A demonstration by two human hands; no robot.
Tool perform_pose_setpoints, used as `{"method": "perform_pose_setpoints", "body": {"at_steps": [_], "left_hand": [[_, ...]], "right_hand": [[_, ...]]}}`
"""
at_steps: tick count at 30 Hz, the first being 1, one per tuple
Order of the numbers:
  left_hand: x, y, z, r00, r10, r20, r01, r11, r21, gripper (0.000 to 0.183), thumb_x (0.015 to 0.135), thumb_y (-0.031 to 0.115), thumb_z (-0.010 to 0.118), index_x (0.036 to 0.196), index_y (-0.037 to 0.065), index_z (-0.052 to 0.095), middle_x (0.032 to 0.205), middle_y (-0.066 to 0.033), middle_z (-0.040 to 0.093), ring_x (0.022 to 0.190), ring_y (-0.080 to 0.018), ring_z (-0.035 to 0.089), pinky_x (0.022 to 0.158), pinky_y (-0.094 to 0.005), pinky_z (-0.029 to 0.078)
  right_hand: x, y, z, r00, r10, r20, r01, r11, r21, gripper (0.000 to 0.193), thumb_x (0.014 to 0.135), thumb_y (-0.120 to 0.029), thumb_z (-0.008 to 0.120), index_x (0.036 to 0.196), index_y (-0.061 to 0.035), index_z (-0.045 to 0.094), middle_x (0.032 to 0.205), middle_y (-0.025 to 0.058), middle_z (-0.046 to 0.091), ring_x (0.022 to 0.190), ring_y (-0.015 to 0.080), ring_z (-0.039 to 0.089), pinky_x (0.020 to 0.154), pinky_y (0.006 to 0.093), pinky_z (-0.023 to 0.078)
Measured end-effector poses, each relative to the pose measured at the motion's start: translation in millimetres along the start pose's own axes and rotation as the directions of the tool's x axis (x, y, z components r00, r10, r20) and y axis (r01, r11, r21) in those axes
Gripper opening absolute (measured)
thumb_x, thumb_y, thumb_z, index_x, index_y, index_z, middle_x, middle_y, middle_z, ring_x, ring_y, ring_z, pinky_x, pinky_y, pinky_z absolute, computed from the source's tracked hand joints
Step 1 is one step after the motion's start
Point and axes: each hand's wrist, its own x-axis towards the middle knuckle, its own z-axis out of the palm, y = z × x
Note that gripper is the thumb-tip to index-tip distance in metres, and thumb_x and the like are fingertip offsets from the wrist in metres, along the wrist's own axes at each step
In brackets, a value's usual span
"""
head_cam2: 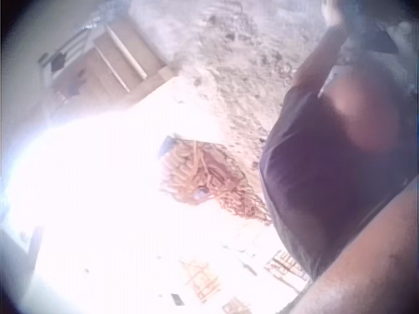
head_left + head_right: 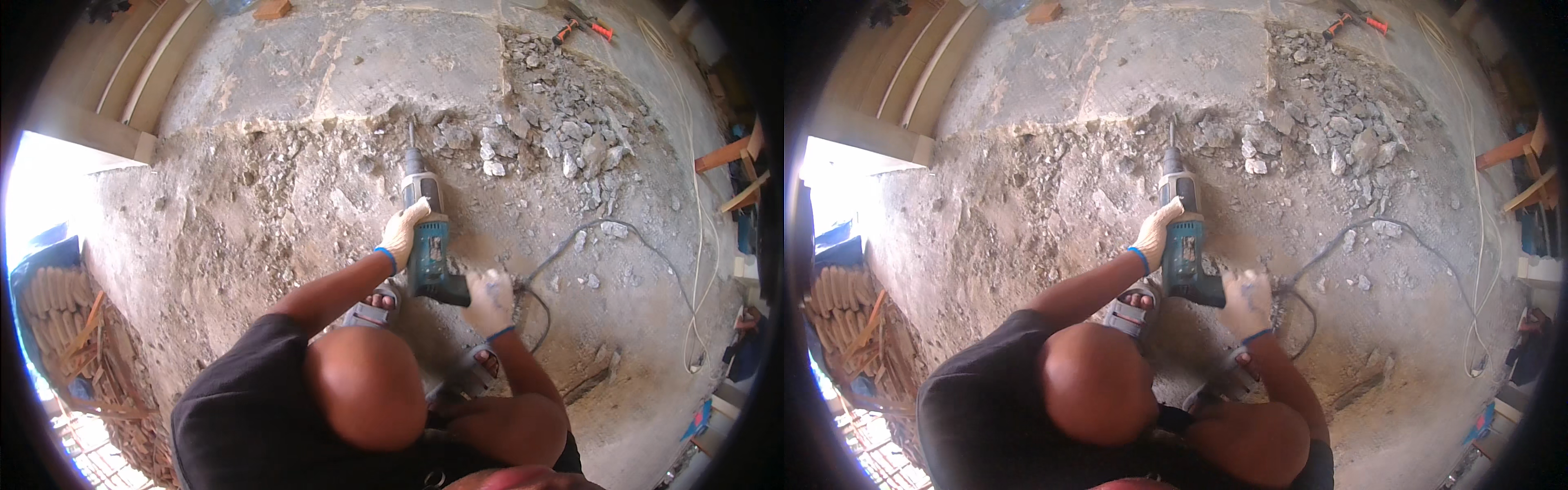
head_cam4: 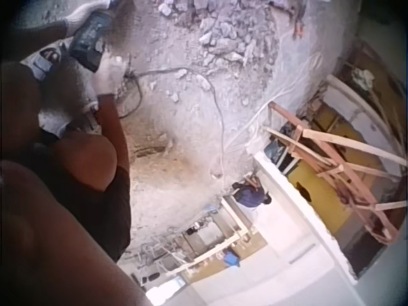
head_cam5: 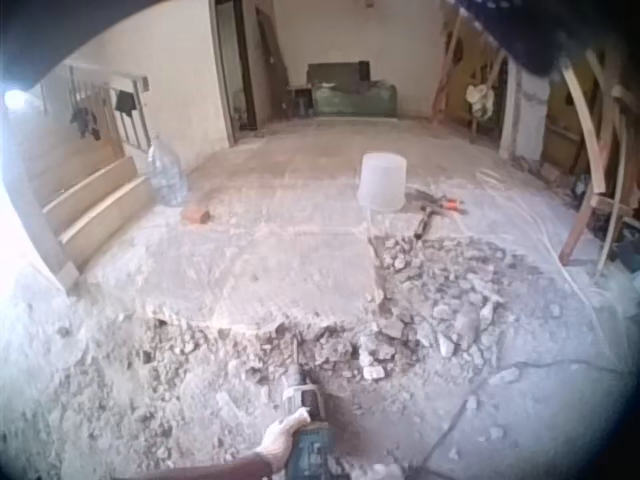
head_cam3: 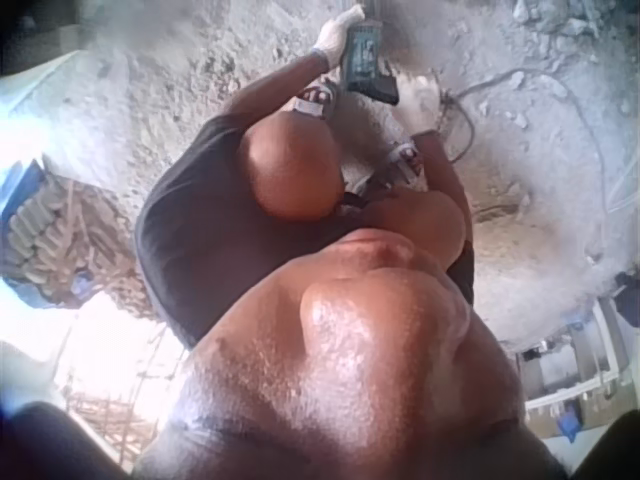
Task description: The person uses a corded rotary hammer drill to break and remove sections of a concrete floor. They repeatedly position the drill, apply pressure, and advance the bit to chip away material, creating a growing pile of concrete debris.
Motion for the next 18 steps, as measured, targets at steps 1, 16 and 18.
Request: {"method": "perform_pose_setpoints", "body": {"at_steps": [1,16,18], "left_hand": [[-4,9,-12,1.0,0.019,0.024,-0.02,0.999,0.037,0.059,0.109,0.047,0.073,0.146,0.001,0.067,0.123,-0.0169,0.082,0.097,-0.0281,0.08,0.088,-0.0475,0.067],[-14,39,-43,0.997,-0.038,0.07,0.027,0.989,0.147,0.06,0.109,0.046,0.074,0.148,0.001,0.064,0.126,-0.0176,0.08,0.104,-0.0302,0.08,0.098,-0.051,0.068],[-8,35,-38,0.987,-0.05,0.156,0.033,0.994,0.108,0.057,0.11,0.042,0.074,0.15,0.002,0.065,0.128,-0.0192,0.082,0.104,-0.0264,0.08,0.092,-0.0457,0.068]], "right_hand": [[-4,-18,8,0.993,-0.021,-0.117,0.03,0.997,0.075,0.021,0.081,-0.019,0.083,0.098,-0.0104,0.074,0.088,0.0152,0.077,0.093,0.0396,0.074,0.087,0.0531,0.051],[-9,-45,19,0.996,0.022,-0.088,-0.005,0.983,0.182,0.03,0.073,-0.022,0.086,0.096,-0.0093,0.071,0.088,0.0188,0.074,0.094,0.0454,0.072,0.086,0.0575,0.053],[-8,-36,20,0.999,0.021,-0.047,-0.015,0.991,0.132,0.028,0.075,-0.021,0.086,0.096,-0.0091,0.071,0.088,0.0182,0.074,0.095,0.0449,0.072,0.084,0.0582,0.053]]}}
